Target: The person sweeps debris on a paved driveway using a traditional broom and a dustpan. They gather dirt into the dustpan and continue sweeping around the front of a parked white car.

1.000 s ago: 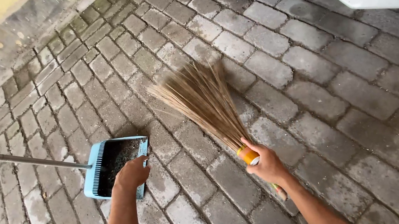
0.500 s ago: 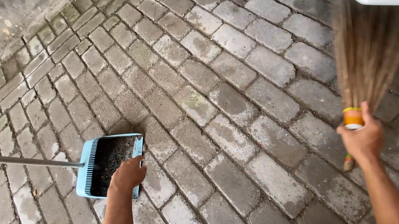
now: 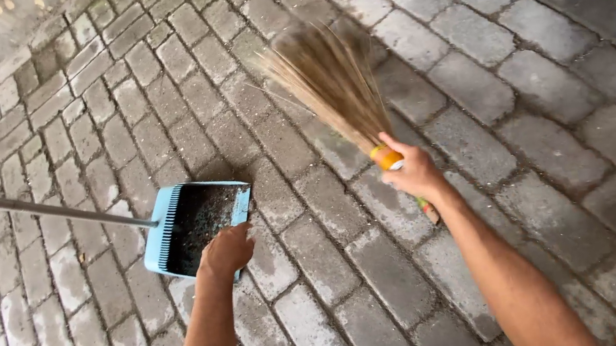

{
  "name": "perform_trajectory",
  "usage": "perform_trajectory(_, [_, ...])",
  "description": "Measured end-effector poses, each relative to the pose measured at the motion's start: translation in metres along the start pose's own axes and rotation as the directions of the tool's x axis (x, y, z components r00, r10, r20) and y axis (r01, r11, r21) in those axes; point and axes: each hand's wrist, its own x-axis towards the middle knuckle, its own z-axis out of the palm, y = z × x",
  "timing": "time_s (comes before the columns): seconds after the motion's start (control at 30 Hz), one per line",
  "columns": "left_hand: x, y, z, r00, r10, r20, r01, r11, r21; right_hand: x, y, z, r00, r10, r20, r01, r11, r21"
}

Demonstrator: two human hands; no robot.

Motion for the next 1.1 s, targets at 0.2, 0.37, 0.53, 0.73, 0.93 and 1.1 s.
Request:
perform_trajectory(0.2, [0.009, -0.021, 0.006, 0.999, 0.012, -0.044, -0.015, 0.998, -0.061, -0.032, -0.011, 0.007, 0.994, -0.109, -0.028, 0.112, 0.959, 0.261])
perform_trajectory(0.37, [0.019, -0.057, 0.019, 0.991, -0.027, -0.132, 0.018, 0.997, -0.07, -0.059, 0.028, -0.004, 0.928, 0.062, -0.367, 0.035, 0.967, 0.253])
perform_trajectory(0.53, [0.025, -0.059, 0.01, 0.987, -0.015, -0.159, 0.012, 1.0, -0.021, -0.094, 0.009, 0.054, 0.987, 0.045, -0.155, -0.038, 0.998, 0.054])
perform_trajectory(0.73, [0.013, -0.035, -0.008, 0.977, 0.096, -0.191, -0.103, 0.994, -0.029, -0.114, -0.058, 0.084, 0.976, -0.022, 0.217, 0.012, 0.999, 0.05])
perform_trajectory(0.93, [0.008, -0.039, -0.011, 0.971, 0.137, -0.198, -0.162, 0.98, -0.115, -0.144, -0.088, 0.062, 0.993, -0.077, 0.085, 0.055, 0.97, 0.237])
perform_trajectory(1.1, [0.057, -0.054, 0.028, 0.97, 0.149, -0.191, -0.168, 0.981, -0.092, -0.149, -0.061, 0.036, 0.992, -0.004, -0.124, 0.034, 0.971, 0.238])
